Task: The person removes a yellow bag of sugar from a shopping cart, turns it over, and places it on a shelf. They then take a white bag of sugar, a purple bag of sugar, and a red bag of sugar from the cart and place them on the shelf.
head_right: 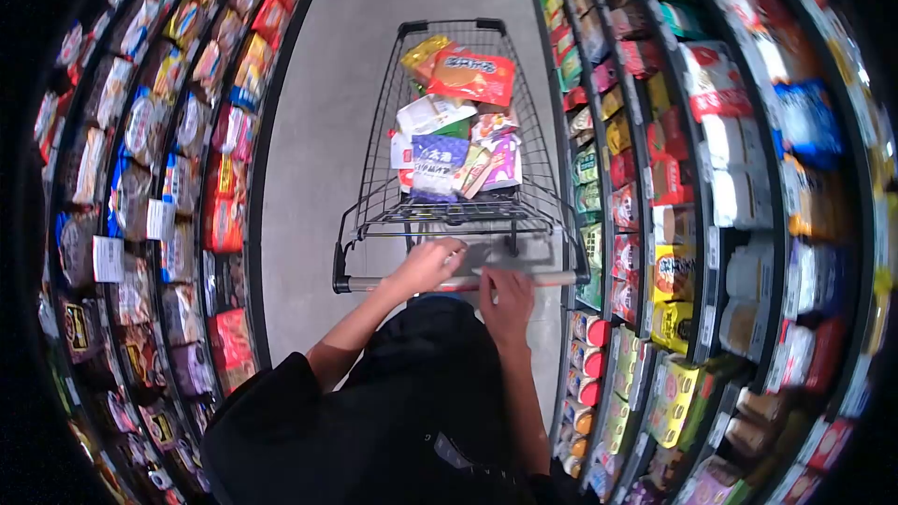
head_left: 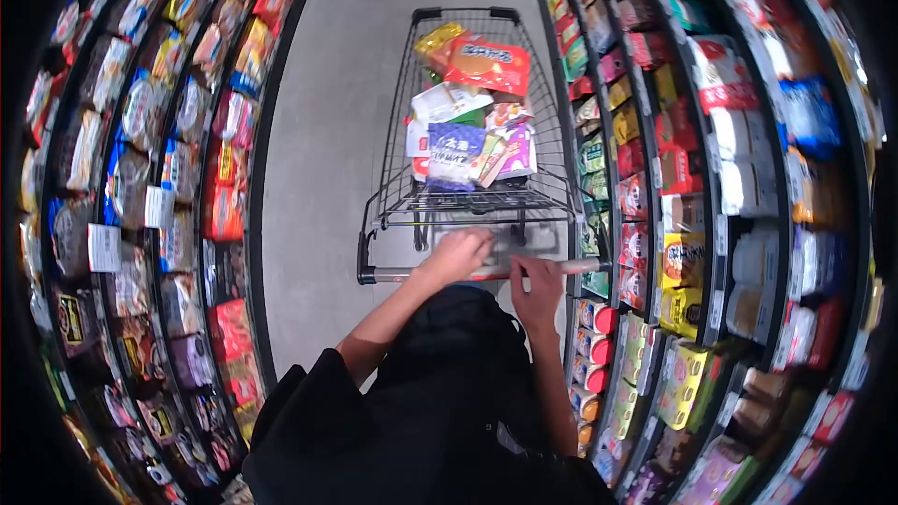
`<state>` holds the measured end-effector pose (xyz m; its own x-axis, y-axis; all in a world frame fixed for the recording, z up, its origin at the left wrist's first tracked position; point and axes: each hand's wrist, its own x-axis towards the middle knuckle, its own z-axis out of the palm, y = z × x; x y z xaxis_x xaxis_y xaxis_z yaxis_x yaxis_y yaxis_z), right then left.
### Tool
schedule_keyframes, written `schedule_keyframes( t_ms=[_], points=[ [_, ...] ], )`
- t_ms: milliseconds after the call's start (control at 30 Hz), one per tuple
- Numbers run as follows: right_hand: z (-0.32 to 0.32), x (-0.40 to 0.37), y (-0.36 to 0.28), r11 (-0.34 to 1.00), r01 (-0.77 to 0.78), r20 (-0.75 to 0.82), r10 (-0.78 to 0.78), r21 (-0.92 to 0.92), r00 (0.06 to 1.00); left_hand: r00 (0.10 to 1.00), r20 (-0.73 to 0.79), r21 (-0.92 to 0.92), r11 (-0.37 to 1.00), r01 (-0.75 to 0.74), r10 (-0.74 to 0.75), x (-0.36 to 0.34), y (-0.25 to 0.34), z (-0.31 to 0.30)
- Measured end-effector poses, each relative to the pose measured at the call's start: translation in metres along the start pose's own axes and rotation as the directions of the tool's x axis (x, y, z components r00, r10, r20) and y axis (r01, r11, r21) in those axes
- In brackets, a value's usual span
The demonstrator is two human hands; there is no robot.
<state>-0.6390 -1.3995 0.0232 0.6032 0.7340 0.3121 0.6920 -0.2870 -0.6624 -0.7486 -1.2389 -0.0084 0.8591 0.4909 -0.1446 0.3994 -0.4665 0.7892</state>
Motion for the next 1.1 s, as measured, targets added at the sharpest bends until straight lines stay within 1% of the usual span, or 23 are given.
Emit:
schedule_keyframes(
  t_ms=[33, 67, 100, 133, 167, 233, 300, 367, 400, 467, 500, 533, 600, 633, 667, 700, 767, 833, 933, 967, 1000, 1033, 1100],
  points=[
    [0.000, 0.008, 0.000, 0.997, -0.010, 0.054, 0.014, -0.075, 0.998, 0.996, 0.063, 0.008, 0.998, -0.063, 0.063, 0.004, -0.002, 0.000],
    [-0.004, 0.018, 0.003, 0.973, -0.174, 0.161, 0.197, -0.149, 0.967, 0.998, 0.052, -0.012, 0.999, -0.042, 0.042, 0.008, -0.008, 0.001],
    [-0.003, 0.024, 0.016, 0.972, -0.203, 0.207, 0.224, -0.115, 0.952, 0.991, 0.061, -0.024, 0.993, -0.114, 0.115, 0.009, -0.014, 0.005],
    [-0.004, 0.035, 0.013, 0.939, -0.343, 0.251, 0.339, -0.028, 0.907, 0.980, 0.073, -0.038, 0.982, -0.185, 0.187, 0.009, -0.018, 0.006],
    [-0.006, 0.047, 0.008, 0.875, -0.482, 0.298, 0.448, 0.049, 0.843, 0.983, 0.070, -0.059, 0.984, -0.166, 0.170, 0.009, -0.021, 0.007],
    [-0.004, 0.069, 0.007, 0.905, -0.426, 0.328, 0.400, 0.007, 0.856, 0.970, 0.059, -0.134, 0.965, -0.227, 0.237, 0.011, -0.016, -0.007],
    [0.007, 0.089, 0.007, 0.908, -0.411, 0.369, 0.355, 0.084, 0.859, 0.975, 0.050, -0.169, 0.964, -0.205, 0.216, 0.015, -0.007, -0.031],
    [0.028, 0.117, 0.008, 0.915, -0.387, 0.360, 0.325, 0.114, 0.874, 0.995, -0.022, -0.461, 0.882, -0.096, 0.097, 0.024, -0.003, -0.057],
    [0.043, 0.133, 0.014, 0.938, -0.312, 0.365, 0.240, 0.151, 0.899, 0.998, -0.062, -0.472, 0.880, -0.055, 0.029, 0.035, -0.009, -0.068],
    [0.087, 0.161, 0.037, 0.799, -0.526, 0.473, 0.358, 0.290, 0.805, 0.962, -0.229, -0.441, 0.897, 0.034, -0.149, 0.063, -0.030, -0.083],
    [0.110, 0.178, 0.046, 0.791, -0.517, 0.549, 0.286, 0.327, 0.785, 0.920, -0.302, -0.422, 0.900, 0.106, -0.250, 0.085, -0.052, -0.083],
    [0.132, 0.191, 0.048, 0.590, -0.722, 0.644, 0.402, 0.362, 0.652, 0.910, -0.224, -0.483, 0.851, 0.207, -0.349, 0.106, -0.079, -0.085],
    [0.191, 0.193, 0.099, 0.413, -0.841, 0.724, 0.450, 0.350, 0.522, 0.785, -0.391, -0.451, 0.844, 0.291, -0.480, 0.148, -0.157, -0.044],
    [0.209, 0.191, 0.113, 0.411, -0.838, 0.719, 0.451, 0.360, 0.530, 0.774, -0.342, -0.362, 0.835, 0.414, -0.533, 0.159, -0.186, -0.031],
    [0.224, 0.191, 0.123, 0.435, -0.871, 0.742, 0.500, 0.229, 0.445, 0.752, -0.300, -0.262, 0.808, 0.527, -0.588, 0.167, -0.211, -0.020],
    [0.239, 0.191, 0.133, 0.450, -0.888, 0.753, 0.552, 0.093, 0.358, 0.757, -0.300, -0.257, 0.813, 0.522, -0.581, 0.172, -0.248, 0.005],
    [0.266, 0.174, 0.150, 0.421, -0.896, 0.725, 0.571, 0.143, 0.384, 0.720, -0.021, -0.673, 0.542, 0.503, -0.693, 0.174, -0.305, 0.048],
    [0.272, 0.166, 0.149, 0.388, -0.903, 0.695, 0.598, 0.185, 0.399, 0.739, 0.027, -0.718, 0.501, 0.483, -0.674, 0.167, -0.298, 0.045],
    [0.271, 0.169, 0.146, 0.340, -0.932, 0.675, 0.659, 0.128, 0.333, 0.753, 0.099, -0.776, 0.423, 0.468, -0.651, 0.158, -0.279, 0.034],
    [0.271, 0.169, 0.147, 0.334, -0.933, 0.666, 0.666, 0.136, 0.335, 0.750, 0.123, -0.792, 0.392, 0.469, -0.650, 0.156, -0.270, 0.031],
    [0.270, 0.169, 0.147, 0.410, -0.903, 0.649, 0.652, 0.131, 0.391, 0.696, 0.106, -0.793, 0.362, 0.491, -0.710, 0.155, -0.257, 0.025],
    [0.271, 0.168, 0.145, 0.483, -0.867, 0.632, 0.634, 0.125, 0.445, 0.704, 0.111, -0.787, 0.371, 0.494, -0.702, 0.156, -0.268, 0.034],
    [0.273, 0.165, 0.141, 0.482, -0.864, 0.580, 0.666, 0.144, 0.469, 0.754, 0.125, -0.649, 0.522, 0.553, -0.645, 0.156, -0.292, 0.046]
  ],
)
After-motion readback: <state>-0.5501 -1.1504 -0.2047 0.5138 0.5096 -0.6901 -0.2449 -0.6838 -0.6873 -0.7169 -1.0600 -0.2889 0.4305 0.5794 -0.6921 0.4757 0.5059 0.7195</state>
